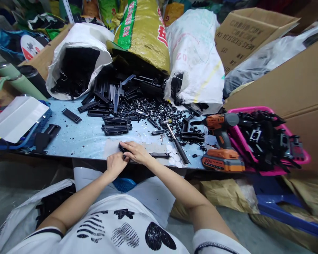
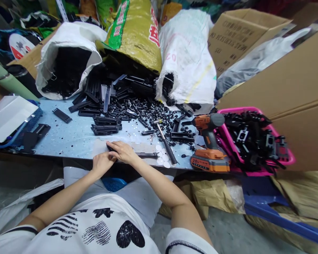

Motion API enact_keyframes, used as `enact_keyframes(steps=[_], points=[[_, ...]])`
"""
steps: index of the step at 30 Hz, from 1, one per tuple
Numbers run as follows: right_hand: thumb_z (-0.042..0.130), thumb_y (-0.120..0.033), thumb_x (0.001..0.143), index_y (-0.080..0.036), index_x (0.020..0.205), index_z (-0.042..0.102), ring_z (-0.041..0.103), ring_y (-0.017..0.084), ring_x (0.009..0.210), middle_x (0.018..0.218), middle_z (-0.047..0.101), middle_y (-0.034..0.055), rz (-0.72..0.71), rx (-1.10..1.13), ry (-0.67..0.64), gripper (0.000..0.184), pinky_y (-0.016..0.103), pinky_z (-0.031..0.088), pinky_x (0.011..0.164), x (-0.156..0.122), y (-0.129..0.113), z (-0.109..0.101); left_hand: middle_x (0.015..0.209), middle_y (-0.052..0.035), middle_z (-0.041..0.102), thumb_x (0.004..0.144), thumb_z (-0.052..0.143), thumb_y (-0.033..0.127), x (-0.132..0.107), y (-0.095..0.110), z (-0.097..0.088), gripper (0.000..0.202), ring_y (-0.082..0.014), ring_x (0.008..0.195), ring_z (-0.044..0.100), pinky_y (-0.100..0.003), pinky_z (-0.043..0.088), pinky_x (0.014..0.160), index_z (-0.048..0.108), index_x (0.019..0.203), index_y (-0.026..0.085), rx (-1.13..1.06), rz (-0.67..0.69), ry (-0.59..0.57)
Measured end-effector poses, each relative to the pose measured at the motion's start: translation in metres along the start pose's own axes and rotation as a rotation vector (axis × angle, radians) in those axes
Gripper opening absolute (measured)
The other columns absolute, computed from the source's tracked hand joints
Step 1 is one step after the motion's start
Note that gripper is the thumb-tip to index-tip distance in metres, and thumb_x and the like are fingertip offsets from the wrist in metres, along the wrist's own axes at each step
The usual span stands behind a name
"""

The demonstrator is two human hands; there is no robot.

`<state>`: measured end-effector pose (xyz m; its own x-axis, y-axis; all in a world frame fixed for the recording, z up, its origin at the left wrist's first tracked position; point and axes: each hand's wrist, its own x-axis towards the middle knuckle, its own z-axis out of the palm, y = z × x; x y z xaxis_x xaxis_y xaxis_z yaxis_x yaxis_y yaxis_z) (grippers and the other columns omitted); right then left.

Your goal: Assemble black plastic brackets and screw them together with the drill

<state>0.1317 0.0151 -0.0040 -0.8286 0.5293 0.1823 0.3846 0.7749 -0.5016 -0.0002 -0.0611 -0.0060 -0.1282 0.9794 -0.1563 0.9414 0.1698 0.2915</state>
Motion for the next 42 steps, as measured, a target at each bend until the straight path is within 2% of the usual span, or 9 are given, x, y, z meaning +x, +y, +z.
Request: enact_keyframes(steps=[13, 16, 19, 21, 23, 26, 31, 37, 42], points=[[0.029, -0.041, 0.097, -0.017, 0.129, 0.052, 0.046, 0.019, 0.108, 0.125, 0.049, 0.0108, 0.097, -0.114, 0.063, 0.046, 0.033, 0.039, 0.097, 0.004, -0.011, 0.007, 0.081, -0.0143, 0.066, 0.087, 0.042, 0.04, -0.001, -0.006, -0.007, 0.038, -0.0261, 0.076, 0.064, -0.034, 0.044, 0.067, 0.068, 0.09, 0.012, 0.057, 0.02, -0.048], [0.034, -0.048, 0.094, -0.015, 0.134, 0.046, 0.039, 0.022, 0.122, 0.137, 0.039, 0.012, 0.022, -0.177, 0.178, 0.053, 0.036, 0.034, 0.102, -0.024, 0.0, -0.004, 0.084, -0.0118, 0.065, 0.091, 0.039, 0.042, 0.005, -0.024, -0.01, 0.039, -0.0234, 0.082, 0.062, -0.032, 0.044, 0.072, 0.067, 0.089, 0.014, 0.072, 0.206, 0.075], [0.045, -0.064, 0.083, -0.009, 0.131, 0.045, 0.042, 0.027, 0.119, 0.132, 0.043, 0.018, 0.183, -0.324, 0.319, 0.072, 0.039, 0.038, 0.095, -0.067, 0.024, -0.014, 0.111, -0.0141, 0.06, 0.093, 0.037, 0.039, 0.023, -0.036, -0.01, 0.04, -0.0249, 0.108, 0.053, -0.034, 0.04, 0.089, 0.061, 0.11, 0.012, 0.133, 0.649, 0.277], [0.047, -0.071, 0.076, -0.008, 0.113, 0.057, 0.052, 0.028, 0.101, 0.111, 0.056, 0.0187, 0.297, -0.453, 0.279, 0.074, 0.038, 0.041, 0.082, -0.091, 0.039, -0.018, 0.124, -0.0156, 0.053, 0.093, 0.041, 0.039, 0.038, -0.031, -0.01, 0.046, -0.0265, 0.115, 0.047, -0.036, 0.037, 0.093, 0.052, 0.125, 0.008, 0.207, 0.921, 0.263], [0.045, -0.073, 0.077, -0.01, 0.085, 0.063, 0.055, 0.024, 0.079, 0.083, 0.06, 0.0143, 0.351, -0.538, 0.185, 0.066, 0.033, 0.038, 0.069, -0.104, 0.049, -0.019, 0.119, -0.0173, 0.055, 0.091, 0.044, 0.042, 0.051, -0.019, -0.012, 0.052, -0.0265, 0.107, 0.051, -0.036, 0.04, 0.086, 0.047, 0.128, 0.005, 0.271, 1.004, 0.165], [0.04, -0.072, 0.08, -0.013, 0.064, 0.057, 0.051, 0.017, 0.061, 0.063, 0.054, 0.009, 0.363, -0.542, 0.127, 0.064, 0.029, 0.029, 0.058, -0.106, 0.051, -0.021, 0.095, -0.0144, 0.061, 0.092, 0.041, 0.046, 0.06, -0.003, -0.02, 0.047, -0.0234, 0.09, 0.056, -0.032, 0.041, 0.073, 0.058, 0.11, 0.006, 0.245, 0.899, 0.03], [0.03, -0.072, 0.084, -0.013, 0.063, 0.053, 0.049, 0.012, 0.056, 0.06, 0.054, 0.0057, 0.239, -0.328, 0.081, 0.066, 0.026, 0.025, 0.055, -0.096, 0.033, -0.031, 0.08, -0.0071, 0.066, 0.096, 0.03, 0.043, 0.057, -0.005, -0.029, 0.049, -0.0172, 0.076, 0.06, -0.028, 0.039, 0.066, 0.063, 0.076, 0.014, 0.064, 0.732, -0.025], [0.037, -0.067, 0.085, -0.013, 0.059, 0.048, 0.043, 0.01, 0.049, 0.055, 0.05, 0.0042, 0.077, -0.27, 0.221, 0.061, 0.026, 0.021, 0.052, -0.079, -0.009, -0.061, 0.06, -0.0072, 0.059, 0.095, 0.033, 0.044, 0.032, -0.024, -0.053, 0.052, -0.0153, 0.058, 0.054, -0.026, 0.033, 0.055, 0.057, 0.061, 0.012, 0.0, 0.816, 0.26], [0.037, -0.057, 0.091, -0.015, 0.061, 0.048, 0.042, 0.01, 0.049, 0.051, 0.044, 0.0019, -0.294, 0.462, 0.229, 0.052, 0.024, 0.028, 0.049, -0.059, -0.06, -0.077, 0.053, -0.004, 0.048, 0.099, 0.018, 0.037, -0.028, -0.012, -0.094, 0.053, -0.011, 0.052, 0.045, -0.024, 0.034, 0.053, 0.05, 0.064, 0.013, -0.624, 1.042, 0.179]])
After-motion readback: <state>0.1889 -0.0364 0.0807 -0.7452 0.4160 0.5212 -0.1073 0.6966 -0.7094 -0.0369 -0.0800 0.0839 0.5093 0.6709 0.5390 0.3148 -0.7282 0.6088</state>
